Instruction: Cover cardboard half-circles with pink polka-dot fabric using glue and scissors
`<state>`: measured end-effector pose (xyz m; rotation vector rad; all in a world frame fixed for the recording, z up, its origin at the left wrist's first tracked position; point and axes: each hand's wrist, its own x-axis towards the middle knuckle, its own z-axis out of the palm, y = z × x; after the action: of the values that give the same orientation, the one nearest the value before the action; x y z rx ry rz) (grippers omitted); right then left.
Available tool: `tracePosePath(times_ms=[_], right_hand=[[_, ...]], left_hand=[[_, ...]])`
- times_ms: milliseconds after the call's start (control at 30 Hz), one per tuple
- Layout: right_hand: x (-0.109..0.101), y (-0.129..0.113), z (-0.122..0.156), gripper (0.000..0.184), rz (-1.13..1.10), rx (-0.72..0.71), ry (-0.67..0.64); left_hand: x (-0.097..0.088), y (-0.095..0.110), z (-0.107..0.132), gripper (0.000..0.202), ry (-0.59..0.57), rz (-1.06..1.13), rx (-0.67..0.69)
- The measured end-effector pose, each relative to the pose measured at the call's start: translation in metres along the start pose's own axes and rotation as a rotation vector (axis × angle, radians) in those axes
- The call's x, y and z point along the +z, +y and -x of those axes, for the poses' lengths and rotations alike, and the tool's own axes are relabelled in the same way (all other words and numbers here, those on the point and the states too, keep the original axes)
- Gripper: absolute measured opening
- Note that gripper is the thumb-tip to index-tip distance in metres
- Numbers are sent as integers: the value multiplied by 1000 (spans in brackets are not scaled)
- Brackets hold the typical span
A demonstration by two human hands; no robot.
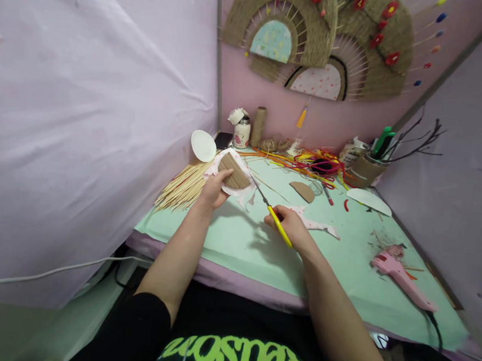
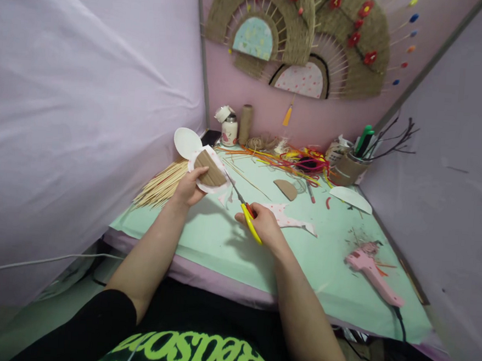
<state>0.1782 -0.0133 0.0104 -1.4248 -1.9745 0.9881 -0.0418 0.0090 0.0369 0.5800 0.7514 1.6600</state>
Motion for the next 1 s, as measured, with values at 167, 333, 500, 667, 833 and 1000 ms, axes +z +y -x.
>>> tracePosePath(times_ms=[167,333,500,667,833,1000], right_hand=[[0,-3,1,30,1,-7,15],[0,-3,1,31,4,-7,18],[-1,-1,1,32,0,-12,21],[-1,0,1,30,-3,-12,19],[0,-1,0,30,8,1,-21],[-1,1,-1,32,4,-4,-33]], left_hand=[[2,2,2,32,20,1,-14],[0,2,0,32,9,-5,-21],[0,2,-1,34,15,3,-23],[0,2,-1,30,15,0,-20],[0,2,0,29,0,-8,-31],[0,0,1,30,-21,5,-32]])
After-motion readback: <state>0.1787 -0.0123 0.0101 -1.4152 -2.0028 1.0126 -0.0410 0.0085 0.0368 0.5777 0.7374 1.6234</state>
